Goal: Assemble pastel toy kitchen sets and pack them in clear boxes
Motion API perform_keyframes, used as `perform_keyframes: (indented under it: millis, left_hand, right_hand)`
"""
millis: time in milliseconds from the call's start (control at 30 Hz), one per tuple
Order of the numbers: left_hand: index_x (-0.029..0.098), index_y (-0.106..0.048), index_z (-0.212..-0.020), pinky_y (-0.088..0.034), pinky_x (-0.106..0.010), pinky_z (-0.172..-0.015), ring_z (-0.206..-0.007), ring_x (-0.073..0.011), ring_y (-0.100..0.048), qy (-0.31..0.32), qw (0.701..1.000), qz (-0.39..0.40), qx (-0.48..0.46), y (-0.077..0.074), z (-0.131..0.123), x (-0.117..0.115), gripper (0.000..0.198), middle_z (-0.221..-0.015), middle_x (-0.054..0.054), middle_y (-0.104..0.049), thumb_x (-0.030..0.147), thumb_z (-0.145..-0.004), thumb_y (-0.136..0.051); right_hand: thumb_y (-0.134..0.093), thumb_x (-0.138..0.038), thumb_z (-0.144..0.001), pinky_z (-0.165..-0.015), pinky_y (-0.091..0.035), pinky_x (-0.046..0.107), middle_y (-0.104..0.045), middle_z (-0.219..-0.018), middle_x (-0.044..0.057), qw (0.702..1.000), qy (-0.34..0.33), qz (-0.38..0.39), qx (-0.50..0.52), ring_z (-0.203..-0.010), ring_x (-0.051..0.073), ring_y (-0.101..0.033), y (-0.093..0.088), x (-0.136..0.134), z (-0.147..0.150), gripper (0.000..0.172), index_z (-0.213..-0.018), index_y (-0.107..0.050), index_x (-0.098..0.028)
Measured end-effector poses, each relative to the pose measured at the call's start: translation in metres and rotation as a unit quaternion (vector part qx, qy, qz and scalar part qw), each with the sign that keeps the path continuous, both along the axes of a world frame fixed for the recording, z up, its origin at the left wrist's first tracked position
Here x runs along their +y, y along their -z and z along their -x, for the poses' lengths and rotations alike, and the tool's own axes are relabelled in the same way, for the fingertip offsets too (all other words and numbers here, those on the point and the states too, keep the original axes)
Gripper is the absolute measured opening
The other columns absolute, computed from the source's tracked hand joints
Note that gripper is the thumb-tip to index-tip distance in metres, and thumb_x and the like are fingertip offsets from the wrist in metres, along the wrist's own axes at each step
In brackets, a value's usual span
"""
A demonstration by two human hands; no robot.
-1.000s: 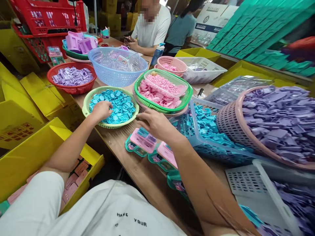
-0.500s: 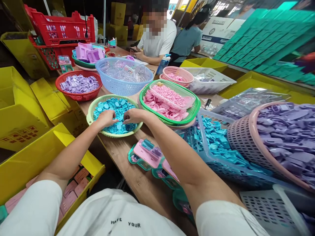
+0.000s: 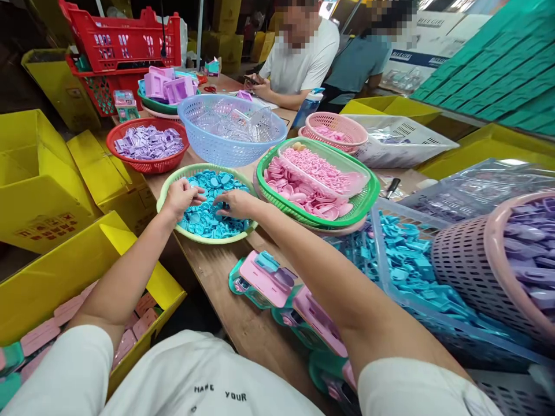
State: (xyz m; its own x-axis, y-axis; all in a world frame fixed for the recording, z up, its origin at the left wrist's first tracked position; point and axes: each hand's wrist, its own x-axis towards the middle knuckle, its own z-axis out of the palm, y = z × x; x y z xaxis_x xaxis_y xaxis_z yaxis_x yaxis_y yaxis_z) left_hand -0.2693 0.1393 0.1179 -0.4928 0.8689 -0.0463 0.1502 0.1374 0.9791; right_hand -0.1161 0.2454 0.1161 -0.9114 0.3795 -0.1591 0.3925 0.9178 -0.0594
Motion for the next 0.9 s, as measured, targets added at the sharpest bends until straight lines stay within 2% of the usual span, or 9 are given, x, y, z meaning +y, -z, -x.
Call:
perform_keyframes:
  millis: [100,233,367,467,567,633,700,767,900]
  left_hand:
    - [0.019,-0.036,-0.07,-0.046,-0.018,-0.051,-0.052,-0.0097,-0.062,-0.068,0.965,-0.06,-0.247,-0.004,-0.01,-0.003,0.028,-0.071,0.002,-0.063,-0.003,-0.066,-0.052]
    - [0.019,-0.049,-0.087,-0.048,-0.017,-0.054,-0.053,-0.0088,-0.06,-0.111,0.902,-0.057,-0.414,-0.007,-0.021,-0.007,0.033,-0.065,0.005,-0.057,-0.009,-0.07,-0.047]
    - [0.017,-0.051,-0.088,-0.052,-0.021,-0.058,-0.057,-0.0116,-0.06,-0.125,0.872,-0.049,-0.47,-0.005,-0.026,-0.004,0.006,-0.066,0.0,-0.055,0.012,-0.091,-0.051]
    - [0.016,-0.054,-0.089,-0.055,-0.026,-0.06,-0.059,-0.0137,-0.06,-0.124,0.828,-0.048,-0.544,-0.001,-0.032,0.002,0.028,-0.07,-0.003,-0.058,0.036,-0.102,-0.041]
    - [0.016,-0.057,-0.091,-0.055,-0.025,-0.062,-0.061,-0.0134,-0.061,-0.142,0.798,-0.068,-0.582,0.0,-0.037,0.005,0.027,-0.071,-0.003,-0.06,0.032,-0.103,-0.039]
    - [0.015,-0.057,-0.091,-0.054,-0.022,-0.06,-0.06,-0.0122,-0.061,-0.158,0.793,-0.07,-0.584,0.0,-0.036,0.003,0.018,-0.069,-0.003,-0.06,0.019,-0.1,-0.043]
    - [0.014,-0.057,-0.089,-0.05,-0.019,-0.055,-0.058,-0.0112,-0.061,-0.164,0.793,-0.071,-0.582,0.0,-0.034,0.0,0.016,-0.068,-0.002,-0.06,0.011,-0.097,-0.044]
    - [0.014,-0.057,-0.089,-0.047,-0.018,-0.051,-0.056,-0.0107,-0.06,-0.169,0.794,-0.08,-0.579,0.0,-0.031,-0.004,0.017,-0.069,-0.002,-0.061,0.011,-0.097,-0.042]
    - [0.015,-0.059,-0.092,-0.045,-0.019,-0.05,-0.055,-0.0113,-0.061,-0.175,0.794,-0.092,-0.575,0.0,-0.028,-0.006,0.021,-0.07,-0.002,-0.064,0.017,-0.099,-0.039]
  right_hand:
    - [-0.07,-0.027,-0.085,-0.079,-0.043,0.027,-0.071,-0.114,0.013,1.0,-0.002,0.005,0.005,-0.096,0.023,-0.066,0.005,-0.002,0.0,0.037,-0.121,-0.069,-0.02]
    - [-0.068,-0.02,-0.084,-0.074,-0.043,0.025,-0.074,-0.101,0.01,1.0,0.007,0.017,0.022,-0.088,0.02,-0.066,0.003,0.003,0.003,0.027,-0.111,-0.073,-0.018]
    - [-0.064,-0.035,-0.089,-0.069,-0.043,0.023,-0.073,-0.093,0.008,0.985,0.027,0.09,0.142,-0.077,0.015,-0.062,-0.012,0.011,0.006,0.032,-0.111,-0.071,-0.013]
    - [-0.067,-0.04,-0.085,-0.067,-0.043,0.023,-0.072,-0.09,0.006,0.945,-0.007,0.209,0.25,-0.073,0.013,-0.06,-0.021,0.011,0.013,0.035,-0.105,-0.072,-0.013]
    - [-0.058,-0.035,-0.091,-0.069,-0.045,0.023,-0.072,-0.088,0.005,0.923,-0.007,0.268,0.275,-0.074,0.014,-0.063,-0.018,0.013,0.022,0.03,-0.106,-0.071,-0.012]
    - [-0.048,-0.027,-0.095,-0.07,-0.046,0.023,-0.071,-0.085,0.004,0.939,0.025,0.224,0.26,-0.073,0.014,-0.063,-0.01,0.016,0.026,0.03,-0.107,-0.069,-0.011]
    - [-0.051,-0.023,-0.092,-0.073,-0.045,0.025,-0.071,-0.088,0.006,0.963,0.031,0.149,0.223,-0.077,0.015,-0.061,0.003,0.019,0.029,0.026,-0.106,-0.07,-0.011]
    - [-0.063,-0.02,-0.084,-0.076,-0.043,0.026,-0.07,-0.094,0.008,0.976,0.01,0.107,0.188,-0.081,0.017,-0.06,0.015,0.02,0.029,0.024,-0.105,-0.07,-0.011]
    - [-0.073,-0.017,-0.075,-0.072,-0.039,0.025,-0.067,-0.09,0.007,0.981,-0.018,0.102,0.163,-0.077,0.017,-0.056,0.03,0.019,0.028,0.029,-0.104,-0.07,-0.014]
